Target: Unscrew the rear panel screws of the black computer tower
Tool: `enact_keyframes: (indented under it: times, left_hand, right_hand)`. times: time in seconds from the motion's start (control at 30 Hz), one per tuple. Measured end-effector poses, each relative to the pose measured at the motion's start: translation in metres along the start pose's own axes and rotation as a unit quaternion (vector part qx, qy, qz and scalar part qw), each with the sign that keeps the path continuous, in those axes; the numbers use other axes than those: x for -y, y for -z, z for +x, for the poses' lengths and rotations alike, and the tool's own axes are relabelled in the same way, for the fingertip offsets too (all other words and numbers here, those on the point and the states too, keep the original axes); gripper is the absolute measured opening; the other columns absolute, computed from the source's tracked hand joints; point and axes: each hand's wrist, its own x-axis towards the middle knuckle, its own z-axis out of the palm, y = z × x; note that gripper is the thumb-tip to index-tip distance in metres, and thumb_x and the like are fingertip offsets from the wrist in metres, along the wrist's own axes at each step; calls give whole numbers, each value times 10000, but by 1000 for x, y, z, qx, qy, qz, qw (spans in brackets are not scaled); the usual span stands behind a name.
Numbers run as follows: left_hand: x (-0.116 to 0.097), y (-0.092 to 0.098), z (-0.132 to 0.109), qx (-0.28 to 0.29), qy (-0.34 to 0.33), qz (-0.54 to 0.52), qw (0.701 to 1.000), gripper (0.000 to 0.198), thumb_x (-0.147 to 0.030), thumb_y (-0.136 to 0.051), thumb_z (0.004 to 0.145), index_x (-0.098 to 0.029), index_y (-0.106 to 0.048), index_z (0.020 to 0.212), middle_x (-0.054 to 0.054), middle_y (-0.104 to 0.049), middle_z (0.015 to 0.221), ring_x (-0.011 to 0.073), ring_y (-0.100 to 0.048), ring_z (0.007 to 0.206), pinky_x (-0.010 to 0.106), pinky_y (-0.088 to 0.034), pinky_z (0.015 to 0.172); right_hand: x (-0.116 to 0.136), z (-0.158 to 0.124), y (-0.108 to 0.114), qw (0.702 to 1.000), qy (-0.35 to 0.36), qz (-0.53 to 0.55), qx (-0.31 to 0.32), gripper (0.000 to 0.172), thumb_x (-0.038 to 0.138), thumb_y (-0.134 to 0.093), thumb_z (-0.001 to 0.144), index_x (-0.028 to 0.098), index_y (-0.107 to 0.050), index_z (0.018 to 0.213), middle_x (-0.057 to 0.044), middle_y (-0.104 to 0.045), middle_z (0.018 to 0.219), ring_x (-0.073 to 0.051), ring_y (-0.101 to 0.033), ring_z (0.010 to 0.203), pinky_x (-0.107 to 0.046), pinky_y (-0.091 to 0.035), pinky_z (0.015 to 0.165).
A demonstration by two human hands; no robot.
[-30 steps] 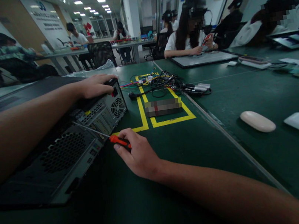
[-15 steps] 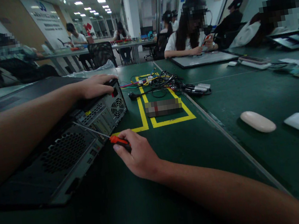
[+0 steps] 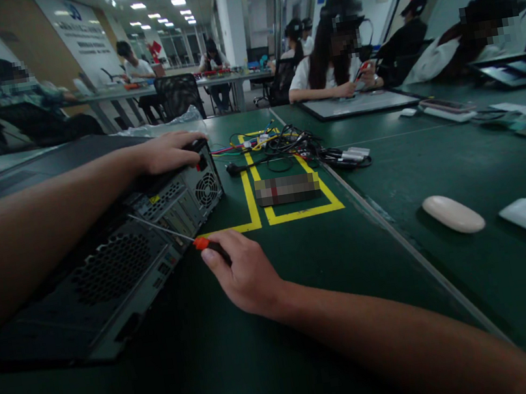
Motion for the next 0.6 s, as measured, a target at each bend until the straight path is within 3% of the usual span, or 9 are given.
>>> enact_keyframes:
  times: [0.23,0.6]
  left_hand:
    - [2,-1,2,5,-7,-6,1000,1010,-618,-573,921,-311,-504,1880,114,-651,1804,455,-537,1692,565,-430,1410]
    - [4,-2,3,-5,-7,-14,1000,1021,-636,-580,902,-286,-551,1860,121,-665,1791,447,-541,1700,537,-432,1414]
  right_hand:
    - [-1,-3,-4,999,-35,35,2,249,326,-777,1077,266,-639,1276,-61,-814,1142,-240,-771,934,-402,-622,862]
    - [-2,-2,-3,999,-30,27,3,122,319,-726,1113,263,-652,1193,-53,-789,1090,-226,-729,902,-392,-612,853]
